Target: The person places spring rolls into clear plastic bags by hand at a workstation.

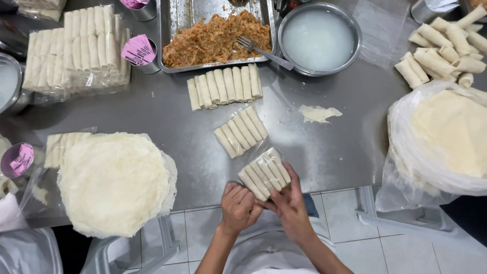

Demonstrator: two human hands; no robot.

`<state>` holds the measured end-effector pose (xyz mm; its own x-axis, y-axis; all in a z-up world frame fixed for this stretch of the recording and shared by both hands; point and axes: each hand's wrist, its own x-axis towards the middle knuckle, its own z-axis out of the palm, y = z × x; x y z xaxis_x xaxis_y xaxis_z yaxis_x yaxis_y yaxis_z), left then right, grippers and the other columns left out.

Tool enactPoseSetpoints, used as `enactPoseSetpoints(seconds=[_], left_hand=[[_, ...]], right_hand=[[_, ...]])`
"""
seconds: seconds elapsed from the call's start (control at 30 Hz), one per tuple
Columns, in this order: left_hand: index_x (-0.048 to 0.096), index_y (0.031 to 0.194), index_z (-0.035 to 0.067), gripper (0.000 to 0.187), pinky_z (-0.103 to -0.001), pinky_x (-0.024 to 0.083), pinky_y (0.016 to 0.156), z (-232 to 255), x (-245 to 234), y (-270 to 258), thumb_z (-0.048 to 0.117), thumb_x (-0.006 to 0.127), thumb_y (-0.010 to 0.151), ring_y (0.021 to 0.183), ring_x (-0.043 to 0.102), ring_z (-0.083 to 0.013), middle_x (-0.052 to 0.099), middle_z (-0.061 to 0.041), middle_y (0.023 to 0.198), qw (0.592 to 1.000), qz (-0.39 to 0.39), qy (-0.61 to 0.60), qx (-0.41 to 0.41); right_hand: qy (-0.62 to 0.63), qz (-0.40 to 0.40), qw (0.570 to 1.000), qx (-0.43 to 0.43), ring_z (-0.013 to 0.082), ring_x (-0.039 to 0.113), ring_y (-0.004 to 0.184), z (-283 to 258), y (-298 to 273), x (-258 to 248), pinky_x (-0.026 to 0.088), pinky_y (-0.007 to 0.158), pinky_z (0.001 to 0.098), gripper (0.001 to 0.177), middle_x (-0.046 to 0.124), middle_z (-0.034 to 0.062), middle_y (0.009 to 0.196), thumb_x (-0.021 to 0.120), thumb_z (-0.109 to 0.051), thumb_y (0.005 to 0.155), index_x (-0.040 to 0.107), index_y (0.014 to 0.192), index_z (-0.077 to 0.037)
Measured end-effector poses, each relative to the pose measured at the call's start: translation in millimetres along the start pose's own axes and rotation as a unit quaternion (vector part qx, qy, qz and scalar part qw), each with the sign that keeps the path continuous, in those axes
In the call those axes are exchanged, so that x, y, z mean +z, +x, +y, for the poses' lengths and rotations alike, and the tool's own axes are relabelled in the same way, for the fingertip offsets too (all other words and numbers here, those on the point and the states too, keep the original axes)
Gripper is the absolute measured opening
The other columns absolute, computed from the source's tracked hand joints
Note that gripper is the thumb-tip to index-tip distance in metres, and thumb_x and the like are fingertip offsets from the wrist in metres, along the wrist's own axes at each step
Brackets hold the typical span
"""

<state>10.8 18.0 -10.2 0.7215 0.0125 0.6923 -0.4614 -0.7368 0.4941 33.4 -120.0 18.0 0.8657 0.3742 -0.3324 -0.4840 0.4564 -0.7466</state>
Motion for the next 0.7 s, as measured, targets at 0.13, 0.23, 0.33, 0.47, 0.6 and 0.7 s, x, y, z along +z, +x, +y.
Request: enactPoseSetpoints(seconds=[0.13, 0.23, 0.33, 0.47, 0.6, 0.7], left_hand=[[0.033, 0.059, 0.009, 0.022, -0.034, 0.026, 0.054, 3, -1, 4, 0.002, 0.047, 0.075, 0.049, 0.027, -0.0221, 0.027, -0.003, 0.055, 1.000, -0.004, 0.007, 0.009], [0.033, 0.060, 0.010, 0.028, -0.034, 0.024, 0.054, 6, -3, 4, 0.007, 0.047, 0.083, 0.049, 0.028, -0.0216, 0.028, -0.003, 0.055, 1.000, -0.013, 0.001, 0.011], [0.032, 0.060, 0.010, 0.026, -0.034, 0.023, 0.053, 13, -6, 0, 0.005, 0.045, 0.082, 0.049, 0.026, -0.0205, 0.027, -0.003, 0.056, 1.000, -0.014, -0.017, 0.015], [0.033, 0.059, 0.010, 0.026, -0.033, 0.024, 0.054, 14, -9, -7, 0.006, 0.047, 0.081, 0.050, 0.026, -0.0193, 0.027, -0.003, 0.055, 1.000, -0.013, -0.018, 0.005], [0.029, 0.059, 0.010, 0.020, -0.032, 0.022, 0.053, 7, -14, -7, 0.000, 0.044, 0.068, 0.051, 0.021, -0.0199, 0.024, -0.003, 0.057, 0.999, -0.002, -0.016, 0.029], [0.038, 0.061, 0.011, 0.019, -0.033, 0.026, 0.057, -1, -22, 4, 0.005, 0.050, 0.075, 0.051, 0.032, -0.0193, 0.034, -0.001, 0.057, 1.000, -0.004, 0.013, 0.009]], right_hand=[[-0.017, 0.115, 0.992, -0.039, 0.0244, 0.058, 0.106, 15, -4, 6, 0.055, 0.079, 0.0372, 0.077, 0.053, 0.0158, 0.130, 0.058, -0.010, 0.083, 0.019, 0.149, -0.018], [-0.051, 0.097, 0.994, -0.001, 0.0215, 0.054, 0.113, 10, -8, 1, 0.054, 0.082, 0.0375, 0.079, 0.049, 0.0133, 0.137, 0.058, -0.013, 0.083, 0.017, 0.149, -0.021], [-0.051, 0.100, 0.993, 0.017, 0.0252, 0.054, 0.118, 7, -9, 5, 0.054, 0.085, 0.0403, 0.079, 0.049, 0.0150, 0.138, 0.059, -0.015, 0.081, 0.018, 0.149, -0.020], [-0.036, 0.123, 0.990, 0.057, 0.0241, 0.055, 0.117, 3, -11, 19, 0.051, 0.087, 0.0397, 0.079, 0.051, 0.0126, 0.139, 0.058, -0.008, 0.080, 0.021, 0.148, -0.022], [-0.032, 0.085, 0.996, 0.018, 0.0252, 0.058, 0.106, 10, 14, 23, 0.054, 0.078, 0.0363, 0.077, 0.049, 0.0154, 0.137, 0.060, -0.014, 0.081, 0.020, 0.146, -0.023], [0.022, 0.074, 0.997, 0.020, 0.0338, 0.056, 0.115, 11, 31, 35, 0.053, 0.090, 0.0493, 0.076, 0.042, 0.0174, 0.145, 0.057, -0.007, 0.082, 0.019, 0.145, -0.025]])
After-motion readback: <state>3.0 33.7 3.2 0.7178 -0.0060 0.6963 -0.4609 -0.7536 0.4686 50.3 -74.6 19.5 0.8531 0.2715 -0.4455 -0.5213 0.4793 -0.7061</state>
